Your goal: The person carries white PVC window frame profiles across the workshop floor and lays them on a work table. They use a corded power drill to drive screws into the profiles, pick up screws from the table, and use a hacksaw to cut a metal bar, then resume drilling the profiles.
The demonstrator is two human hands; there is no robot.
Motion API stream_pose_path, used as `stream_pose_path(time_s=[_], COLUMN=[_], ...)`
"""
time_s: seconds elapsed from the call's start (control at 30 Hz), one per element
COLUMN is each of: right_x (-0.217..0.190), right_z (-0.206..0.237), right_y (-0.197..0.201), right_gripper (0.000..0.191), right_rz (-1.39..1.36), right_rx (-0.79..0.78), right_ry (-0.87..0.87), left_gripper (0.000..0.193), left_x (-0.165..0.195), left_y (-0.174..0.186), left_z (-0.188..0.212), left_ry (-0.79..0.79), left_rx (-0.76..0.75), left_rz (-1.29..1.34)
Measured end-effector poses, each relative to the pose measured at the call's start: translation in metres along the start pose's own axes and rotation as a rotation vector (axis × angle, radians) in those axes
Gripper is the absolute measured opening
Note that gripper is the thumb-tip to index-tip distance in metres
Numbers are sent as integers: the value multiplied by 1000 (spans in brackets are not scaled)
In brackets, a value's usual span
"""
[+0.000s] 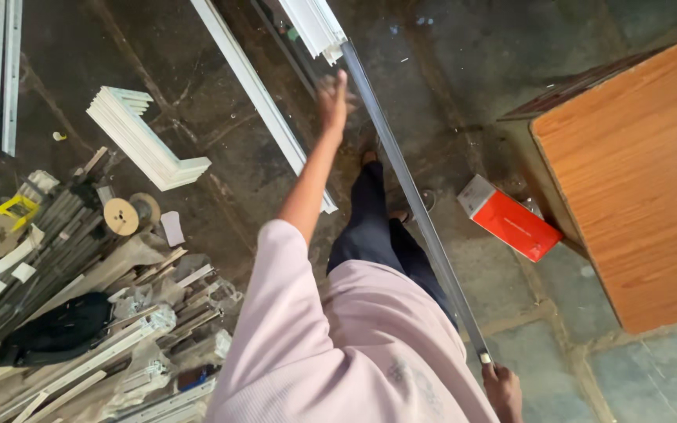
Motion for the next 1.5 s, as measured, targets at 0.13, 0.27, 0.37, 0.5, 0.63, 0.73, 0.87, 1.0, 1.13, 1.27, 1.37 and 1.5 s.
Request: stream_pose_path(time_s=[0.13, 0.27, 0.37, 0.5, 0.63, 0.73, 0.87, 1.0, 1.13, 1.27, 1.37, 1.5], right_x=[1, 4, 1, 1, -10, -7, -5, -4, -6, -5, -2, -3], right_z=[-1, -1, -1, 2, 3, 2, 3, 5, 6, 8, 10, 11], right_y=[4, 1, -1, -5, -4, -8, -11, -11, -9, -9, -10, -7], right_gripper=[50, 50, 49, 49, 46, 47, 49, 54, 52, 52, 51, 50], right_rz=[-5, 58, 36, -3, 35, 31, 4, 25, -6, -16, 3, 22], right_rx=[15, 26, 28, 13, 45, 27, 23, 3, 1, 13, 4, 33], right_ry=[-42, -38, -5, -44, 50, 17, 6, -10, 9, -13, -34, -5], left_gripper=[55, 43, 37, 30, 29, 30, 31, 30, 31, 32, 31, 30], left_x=[-27, -26, -20, -17, -17, -17, -18, -19, -25, -27, -28, -34], left_y=[-44, -45, -43, -38, -34, -34, -34, -36, -36, -36, -32, -29], left_z=[19, 25, 22, 24, 29, 30, 31, 33, 35, 37, 38, 37], left_ry=[10, -60, -88, -117, -134, -111, -115, -147, -83, -74, -120, -90], left_rx=[-207, -218, -221, -190, -191, -202, -182, -200, -208, -227, -209, -206], left_rz=[503, 526, 455, 516, 480, 461, 444, 478, 417, 397, 431, 450])
Point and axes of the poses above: each hand's wrist, its own z-axis away from the middle knuckle, its own y-axis out of the back of the hand, x = y × z, the point moved 9 cm from there along -z, towards the middle knuckle, and after that the axes turned 13 degrees about -x, right-handed, at the moved point
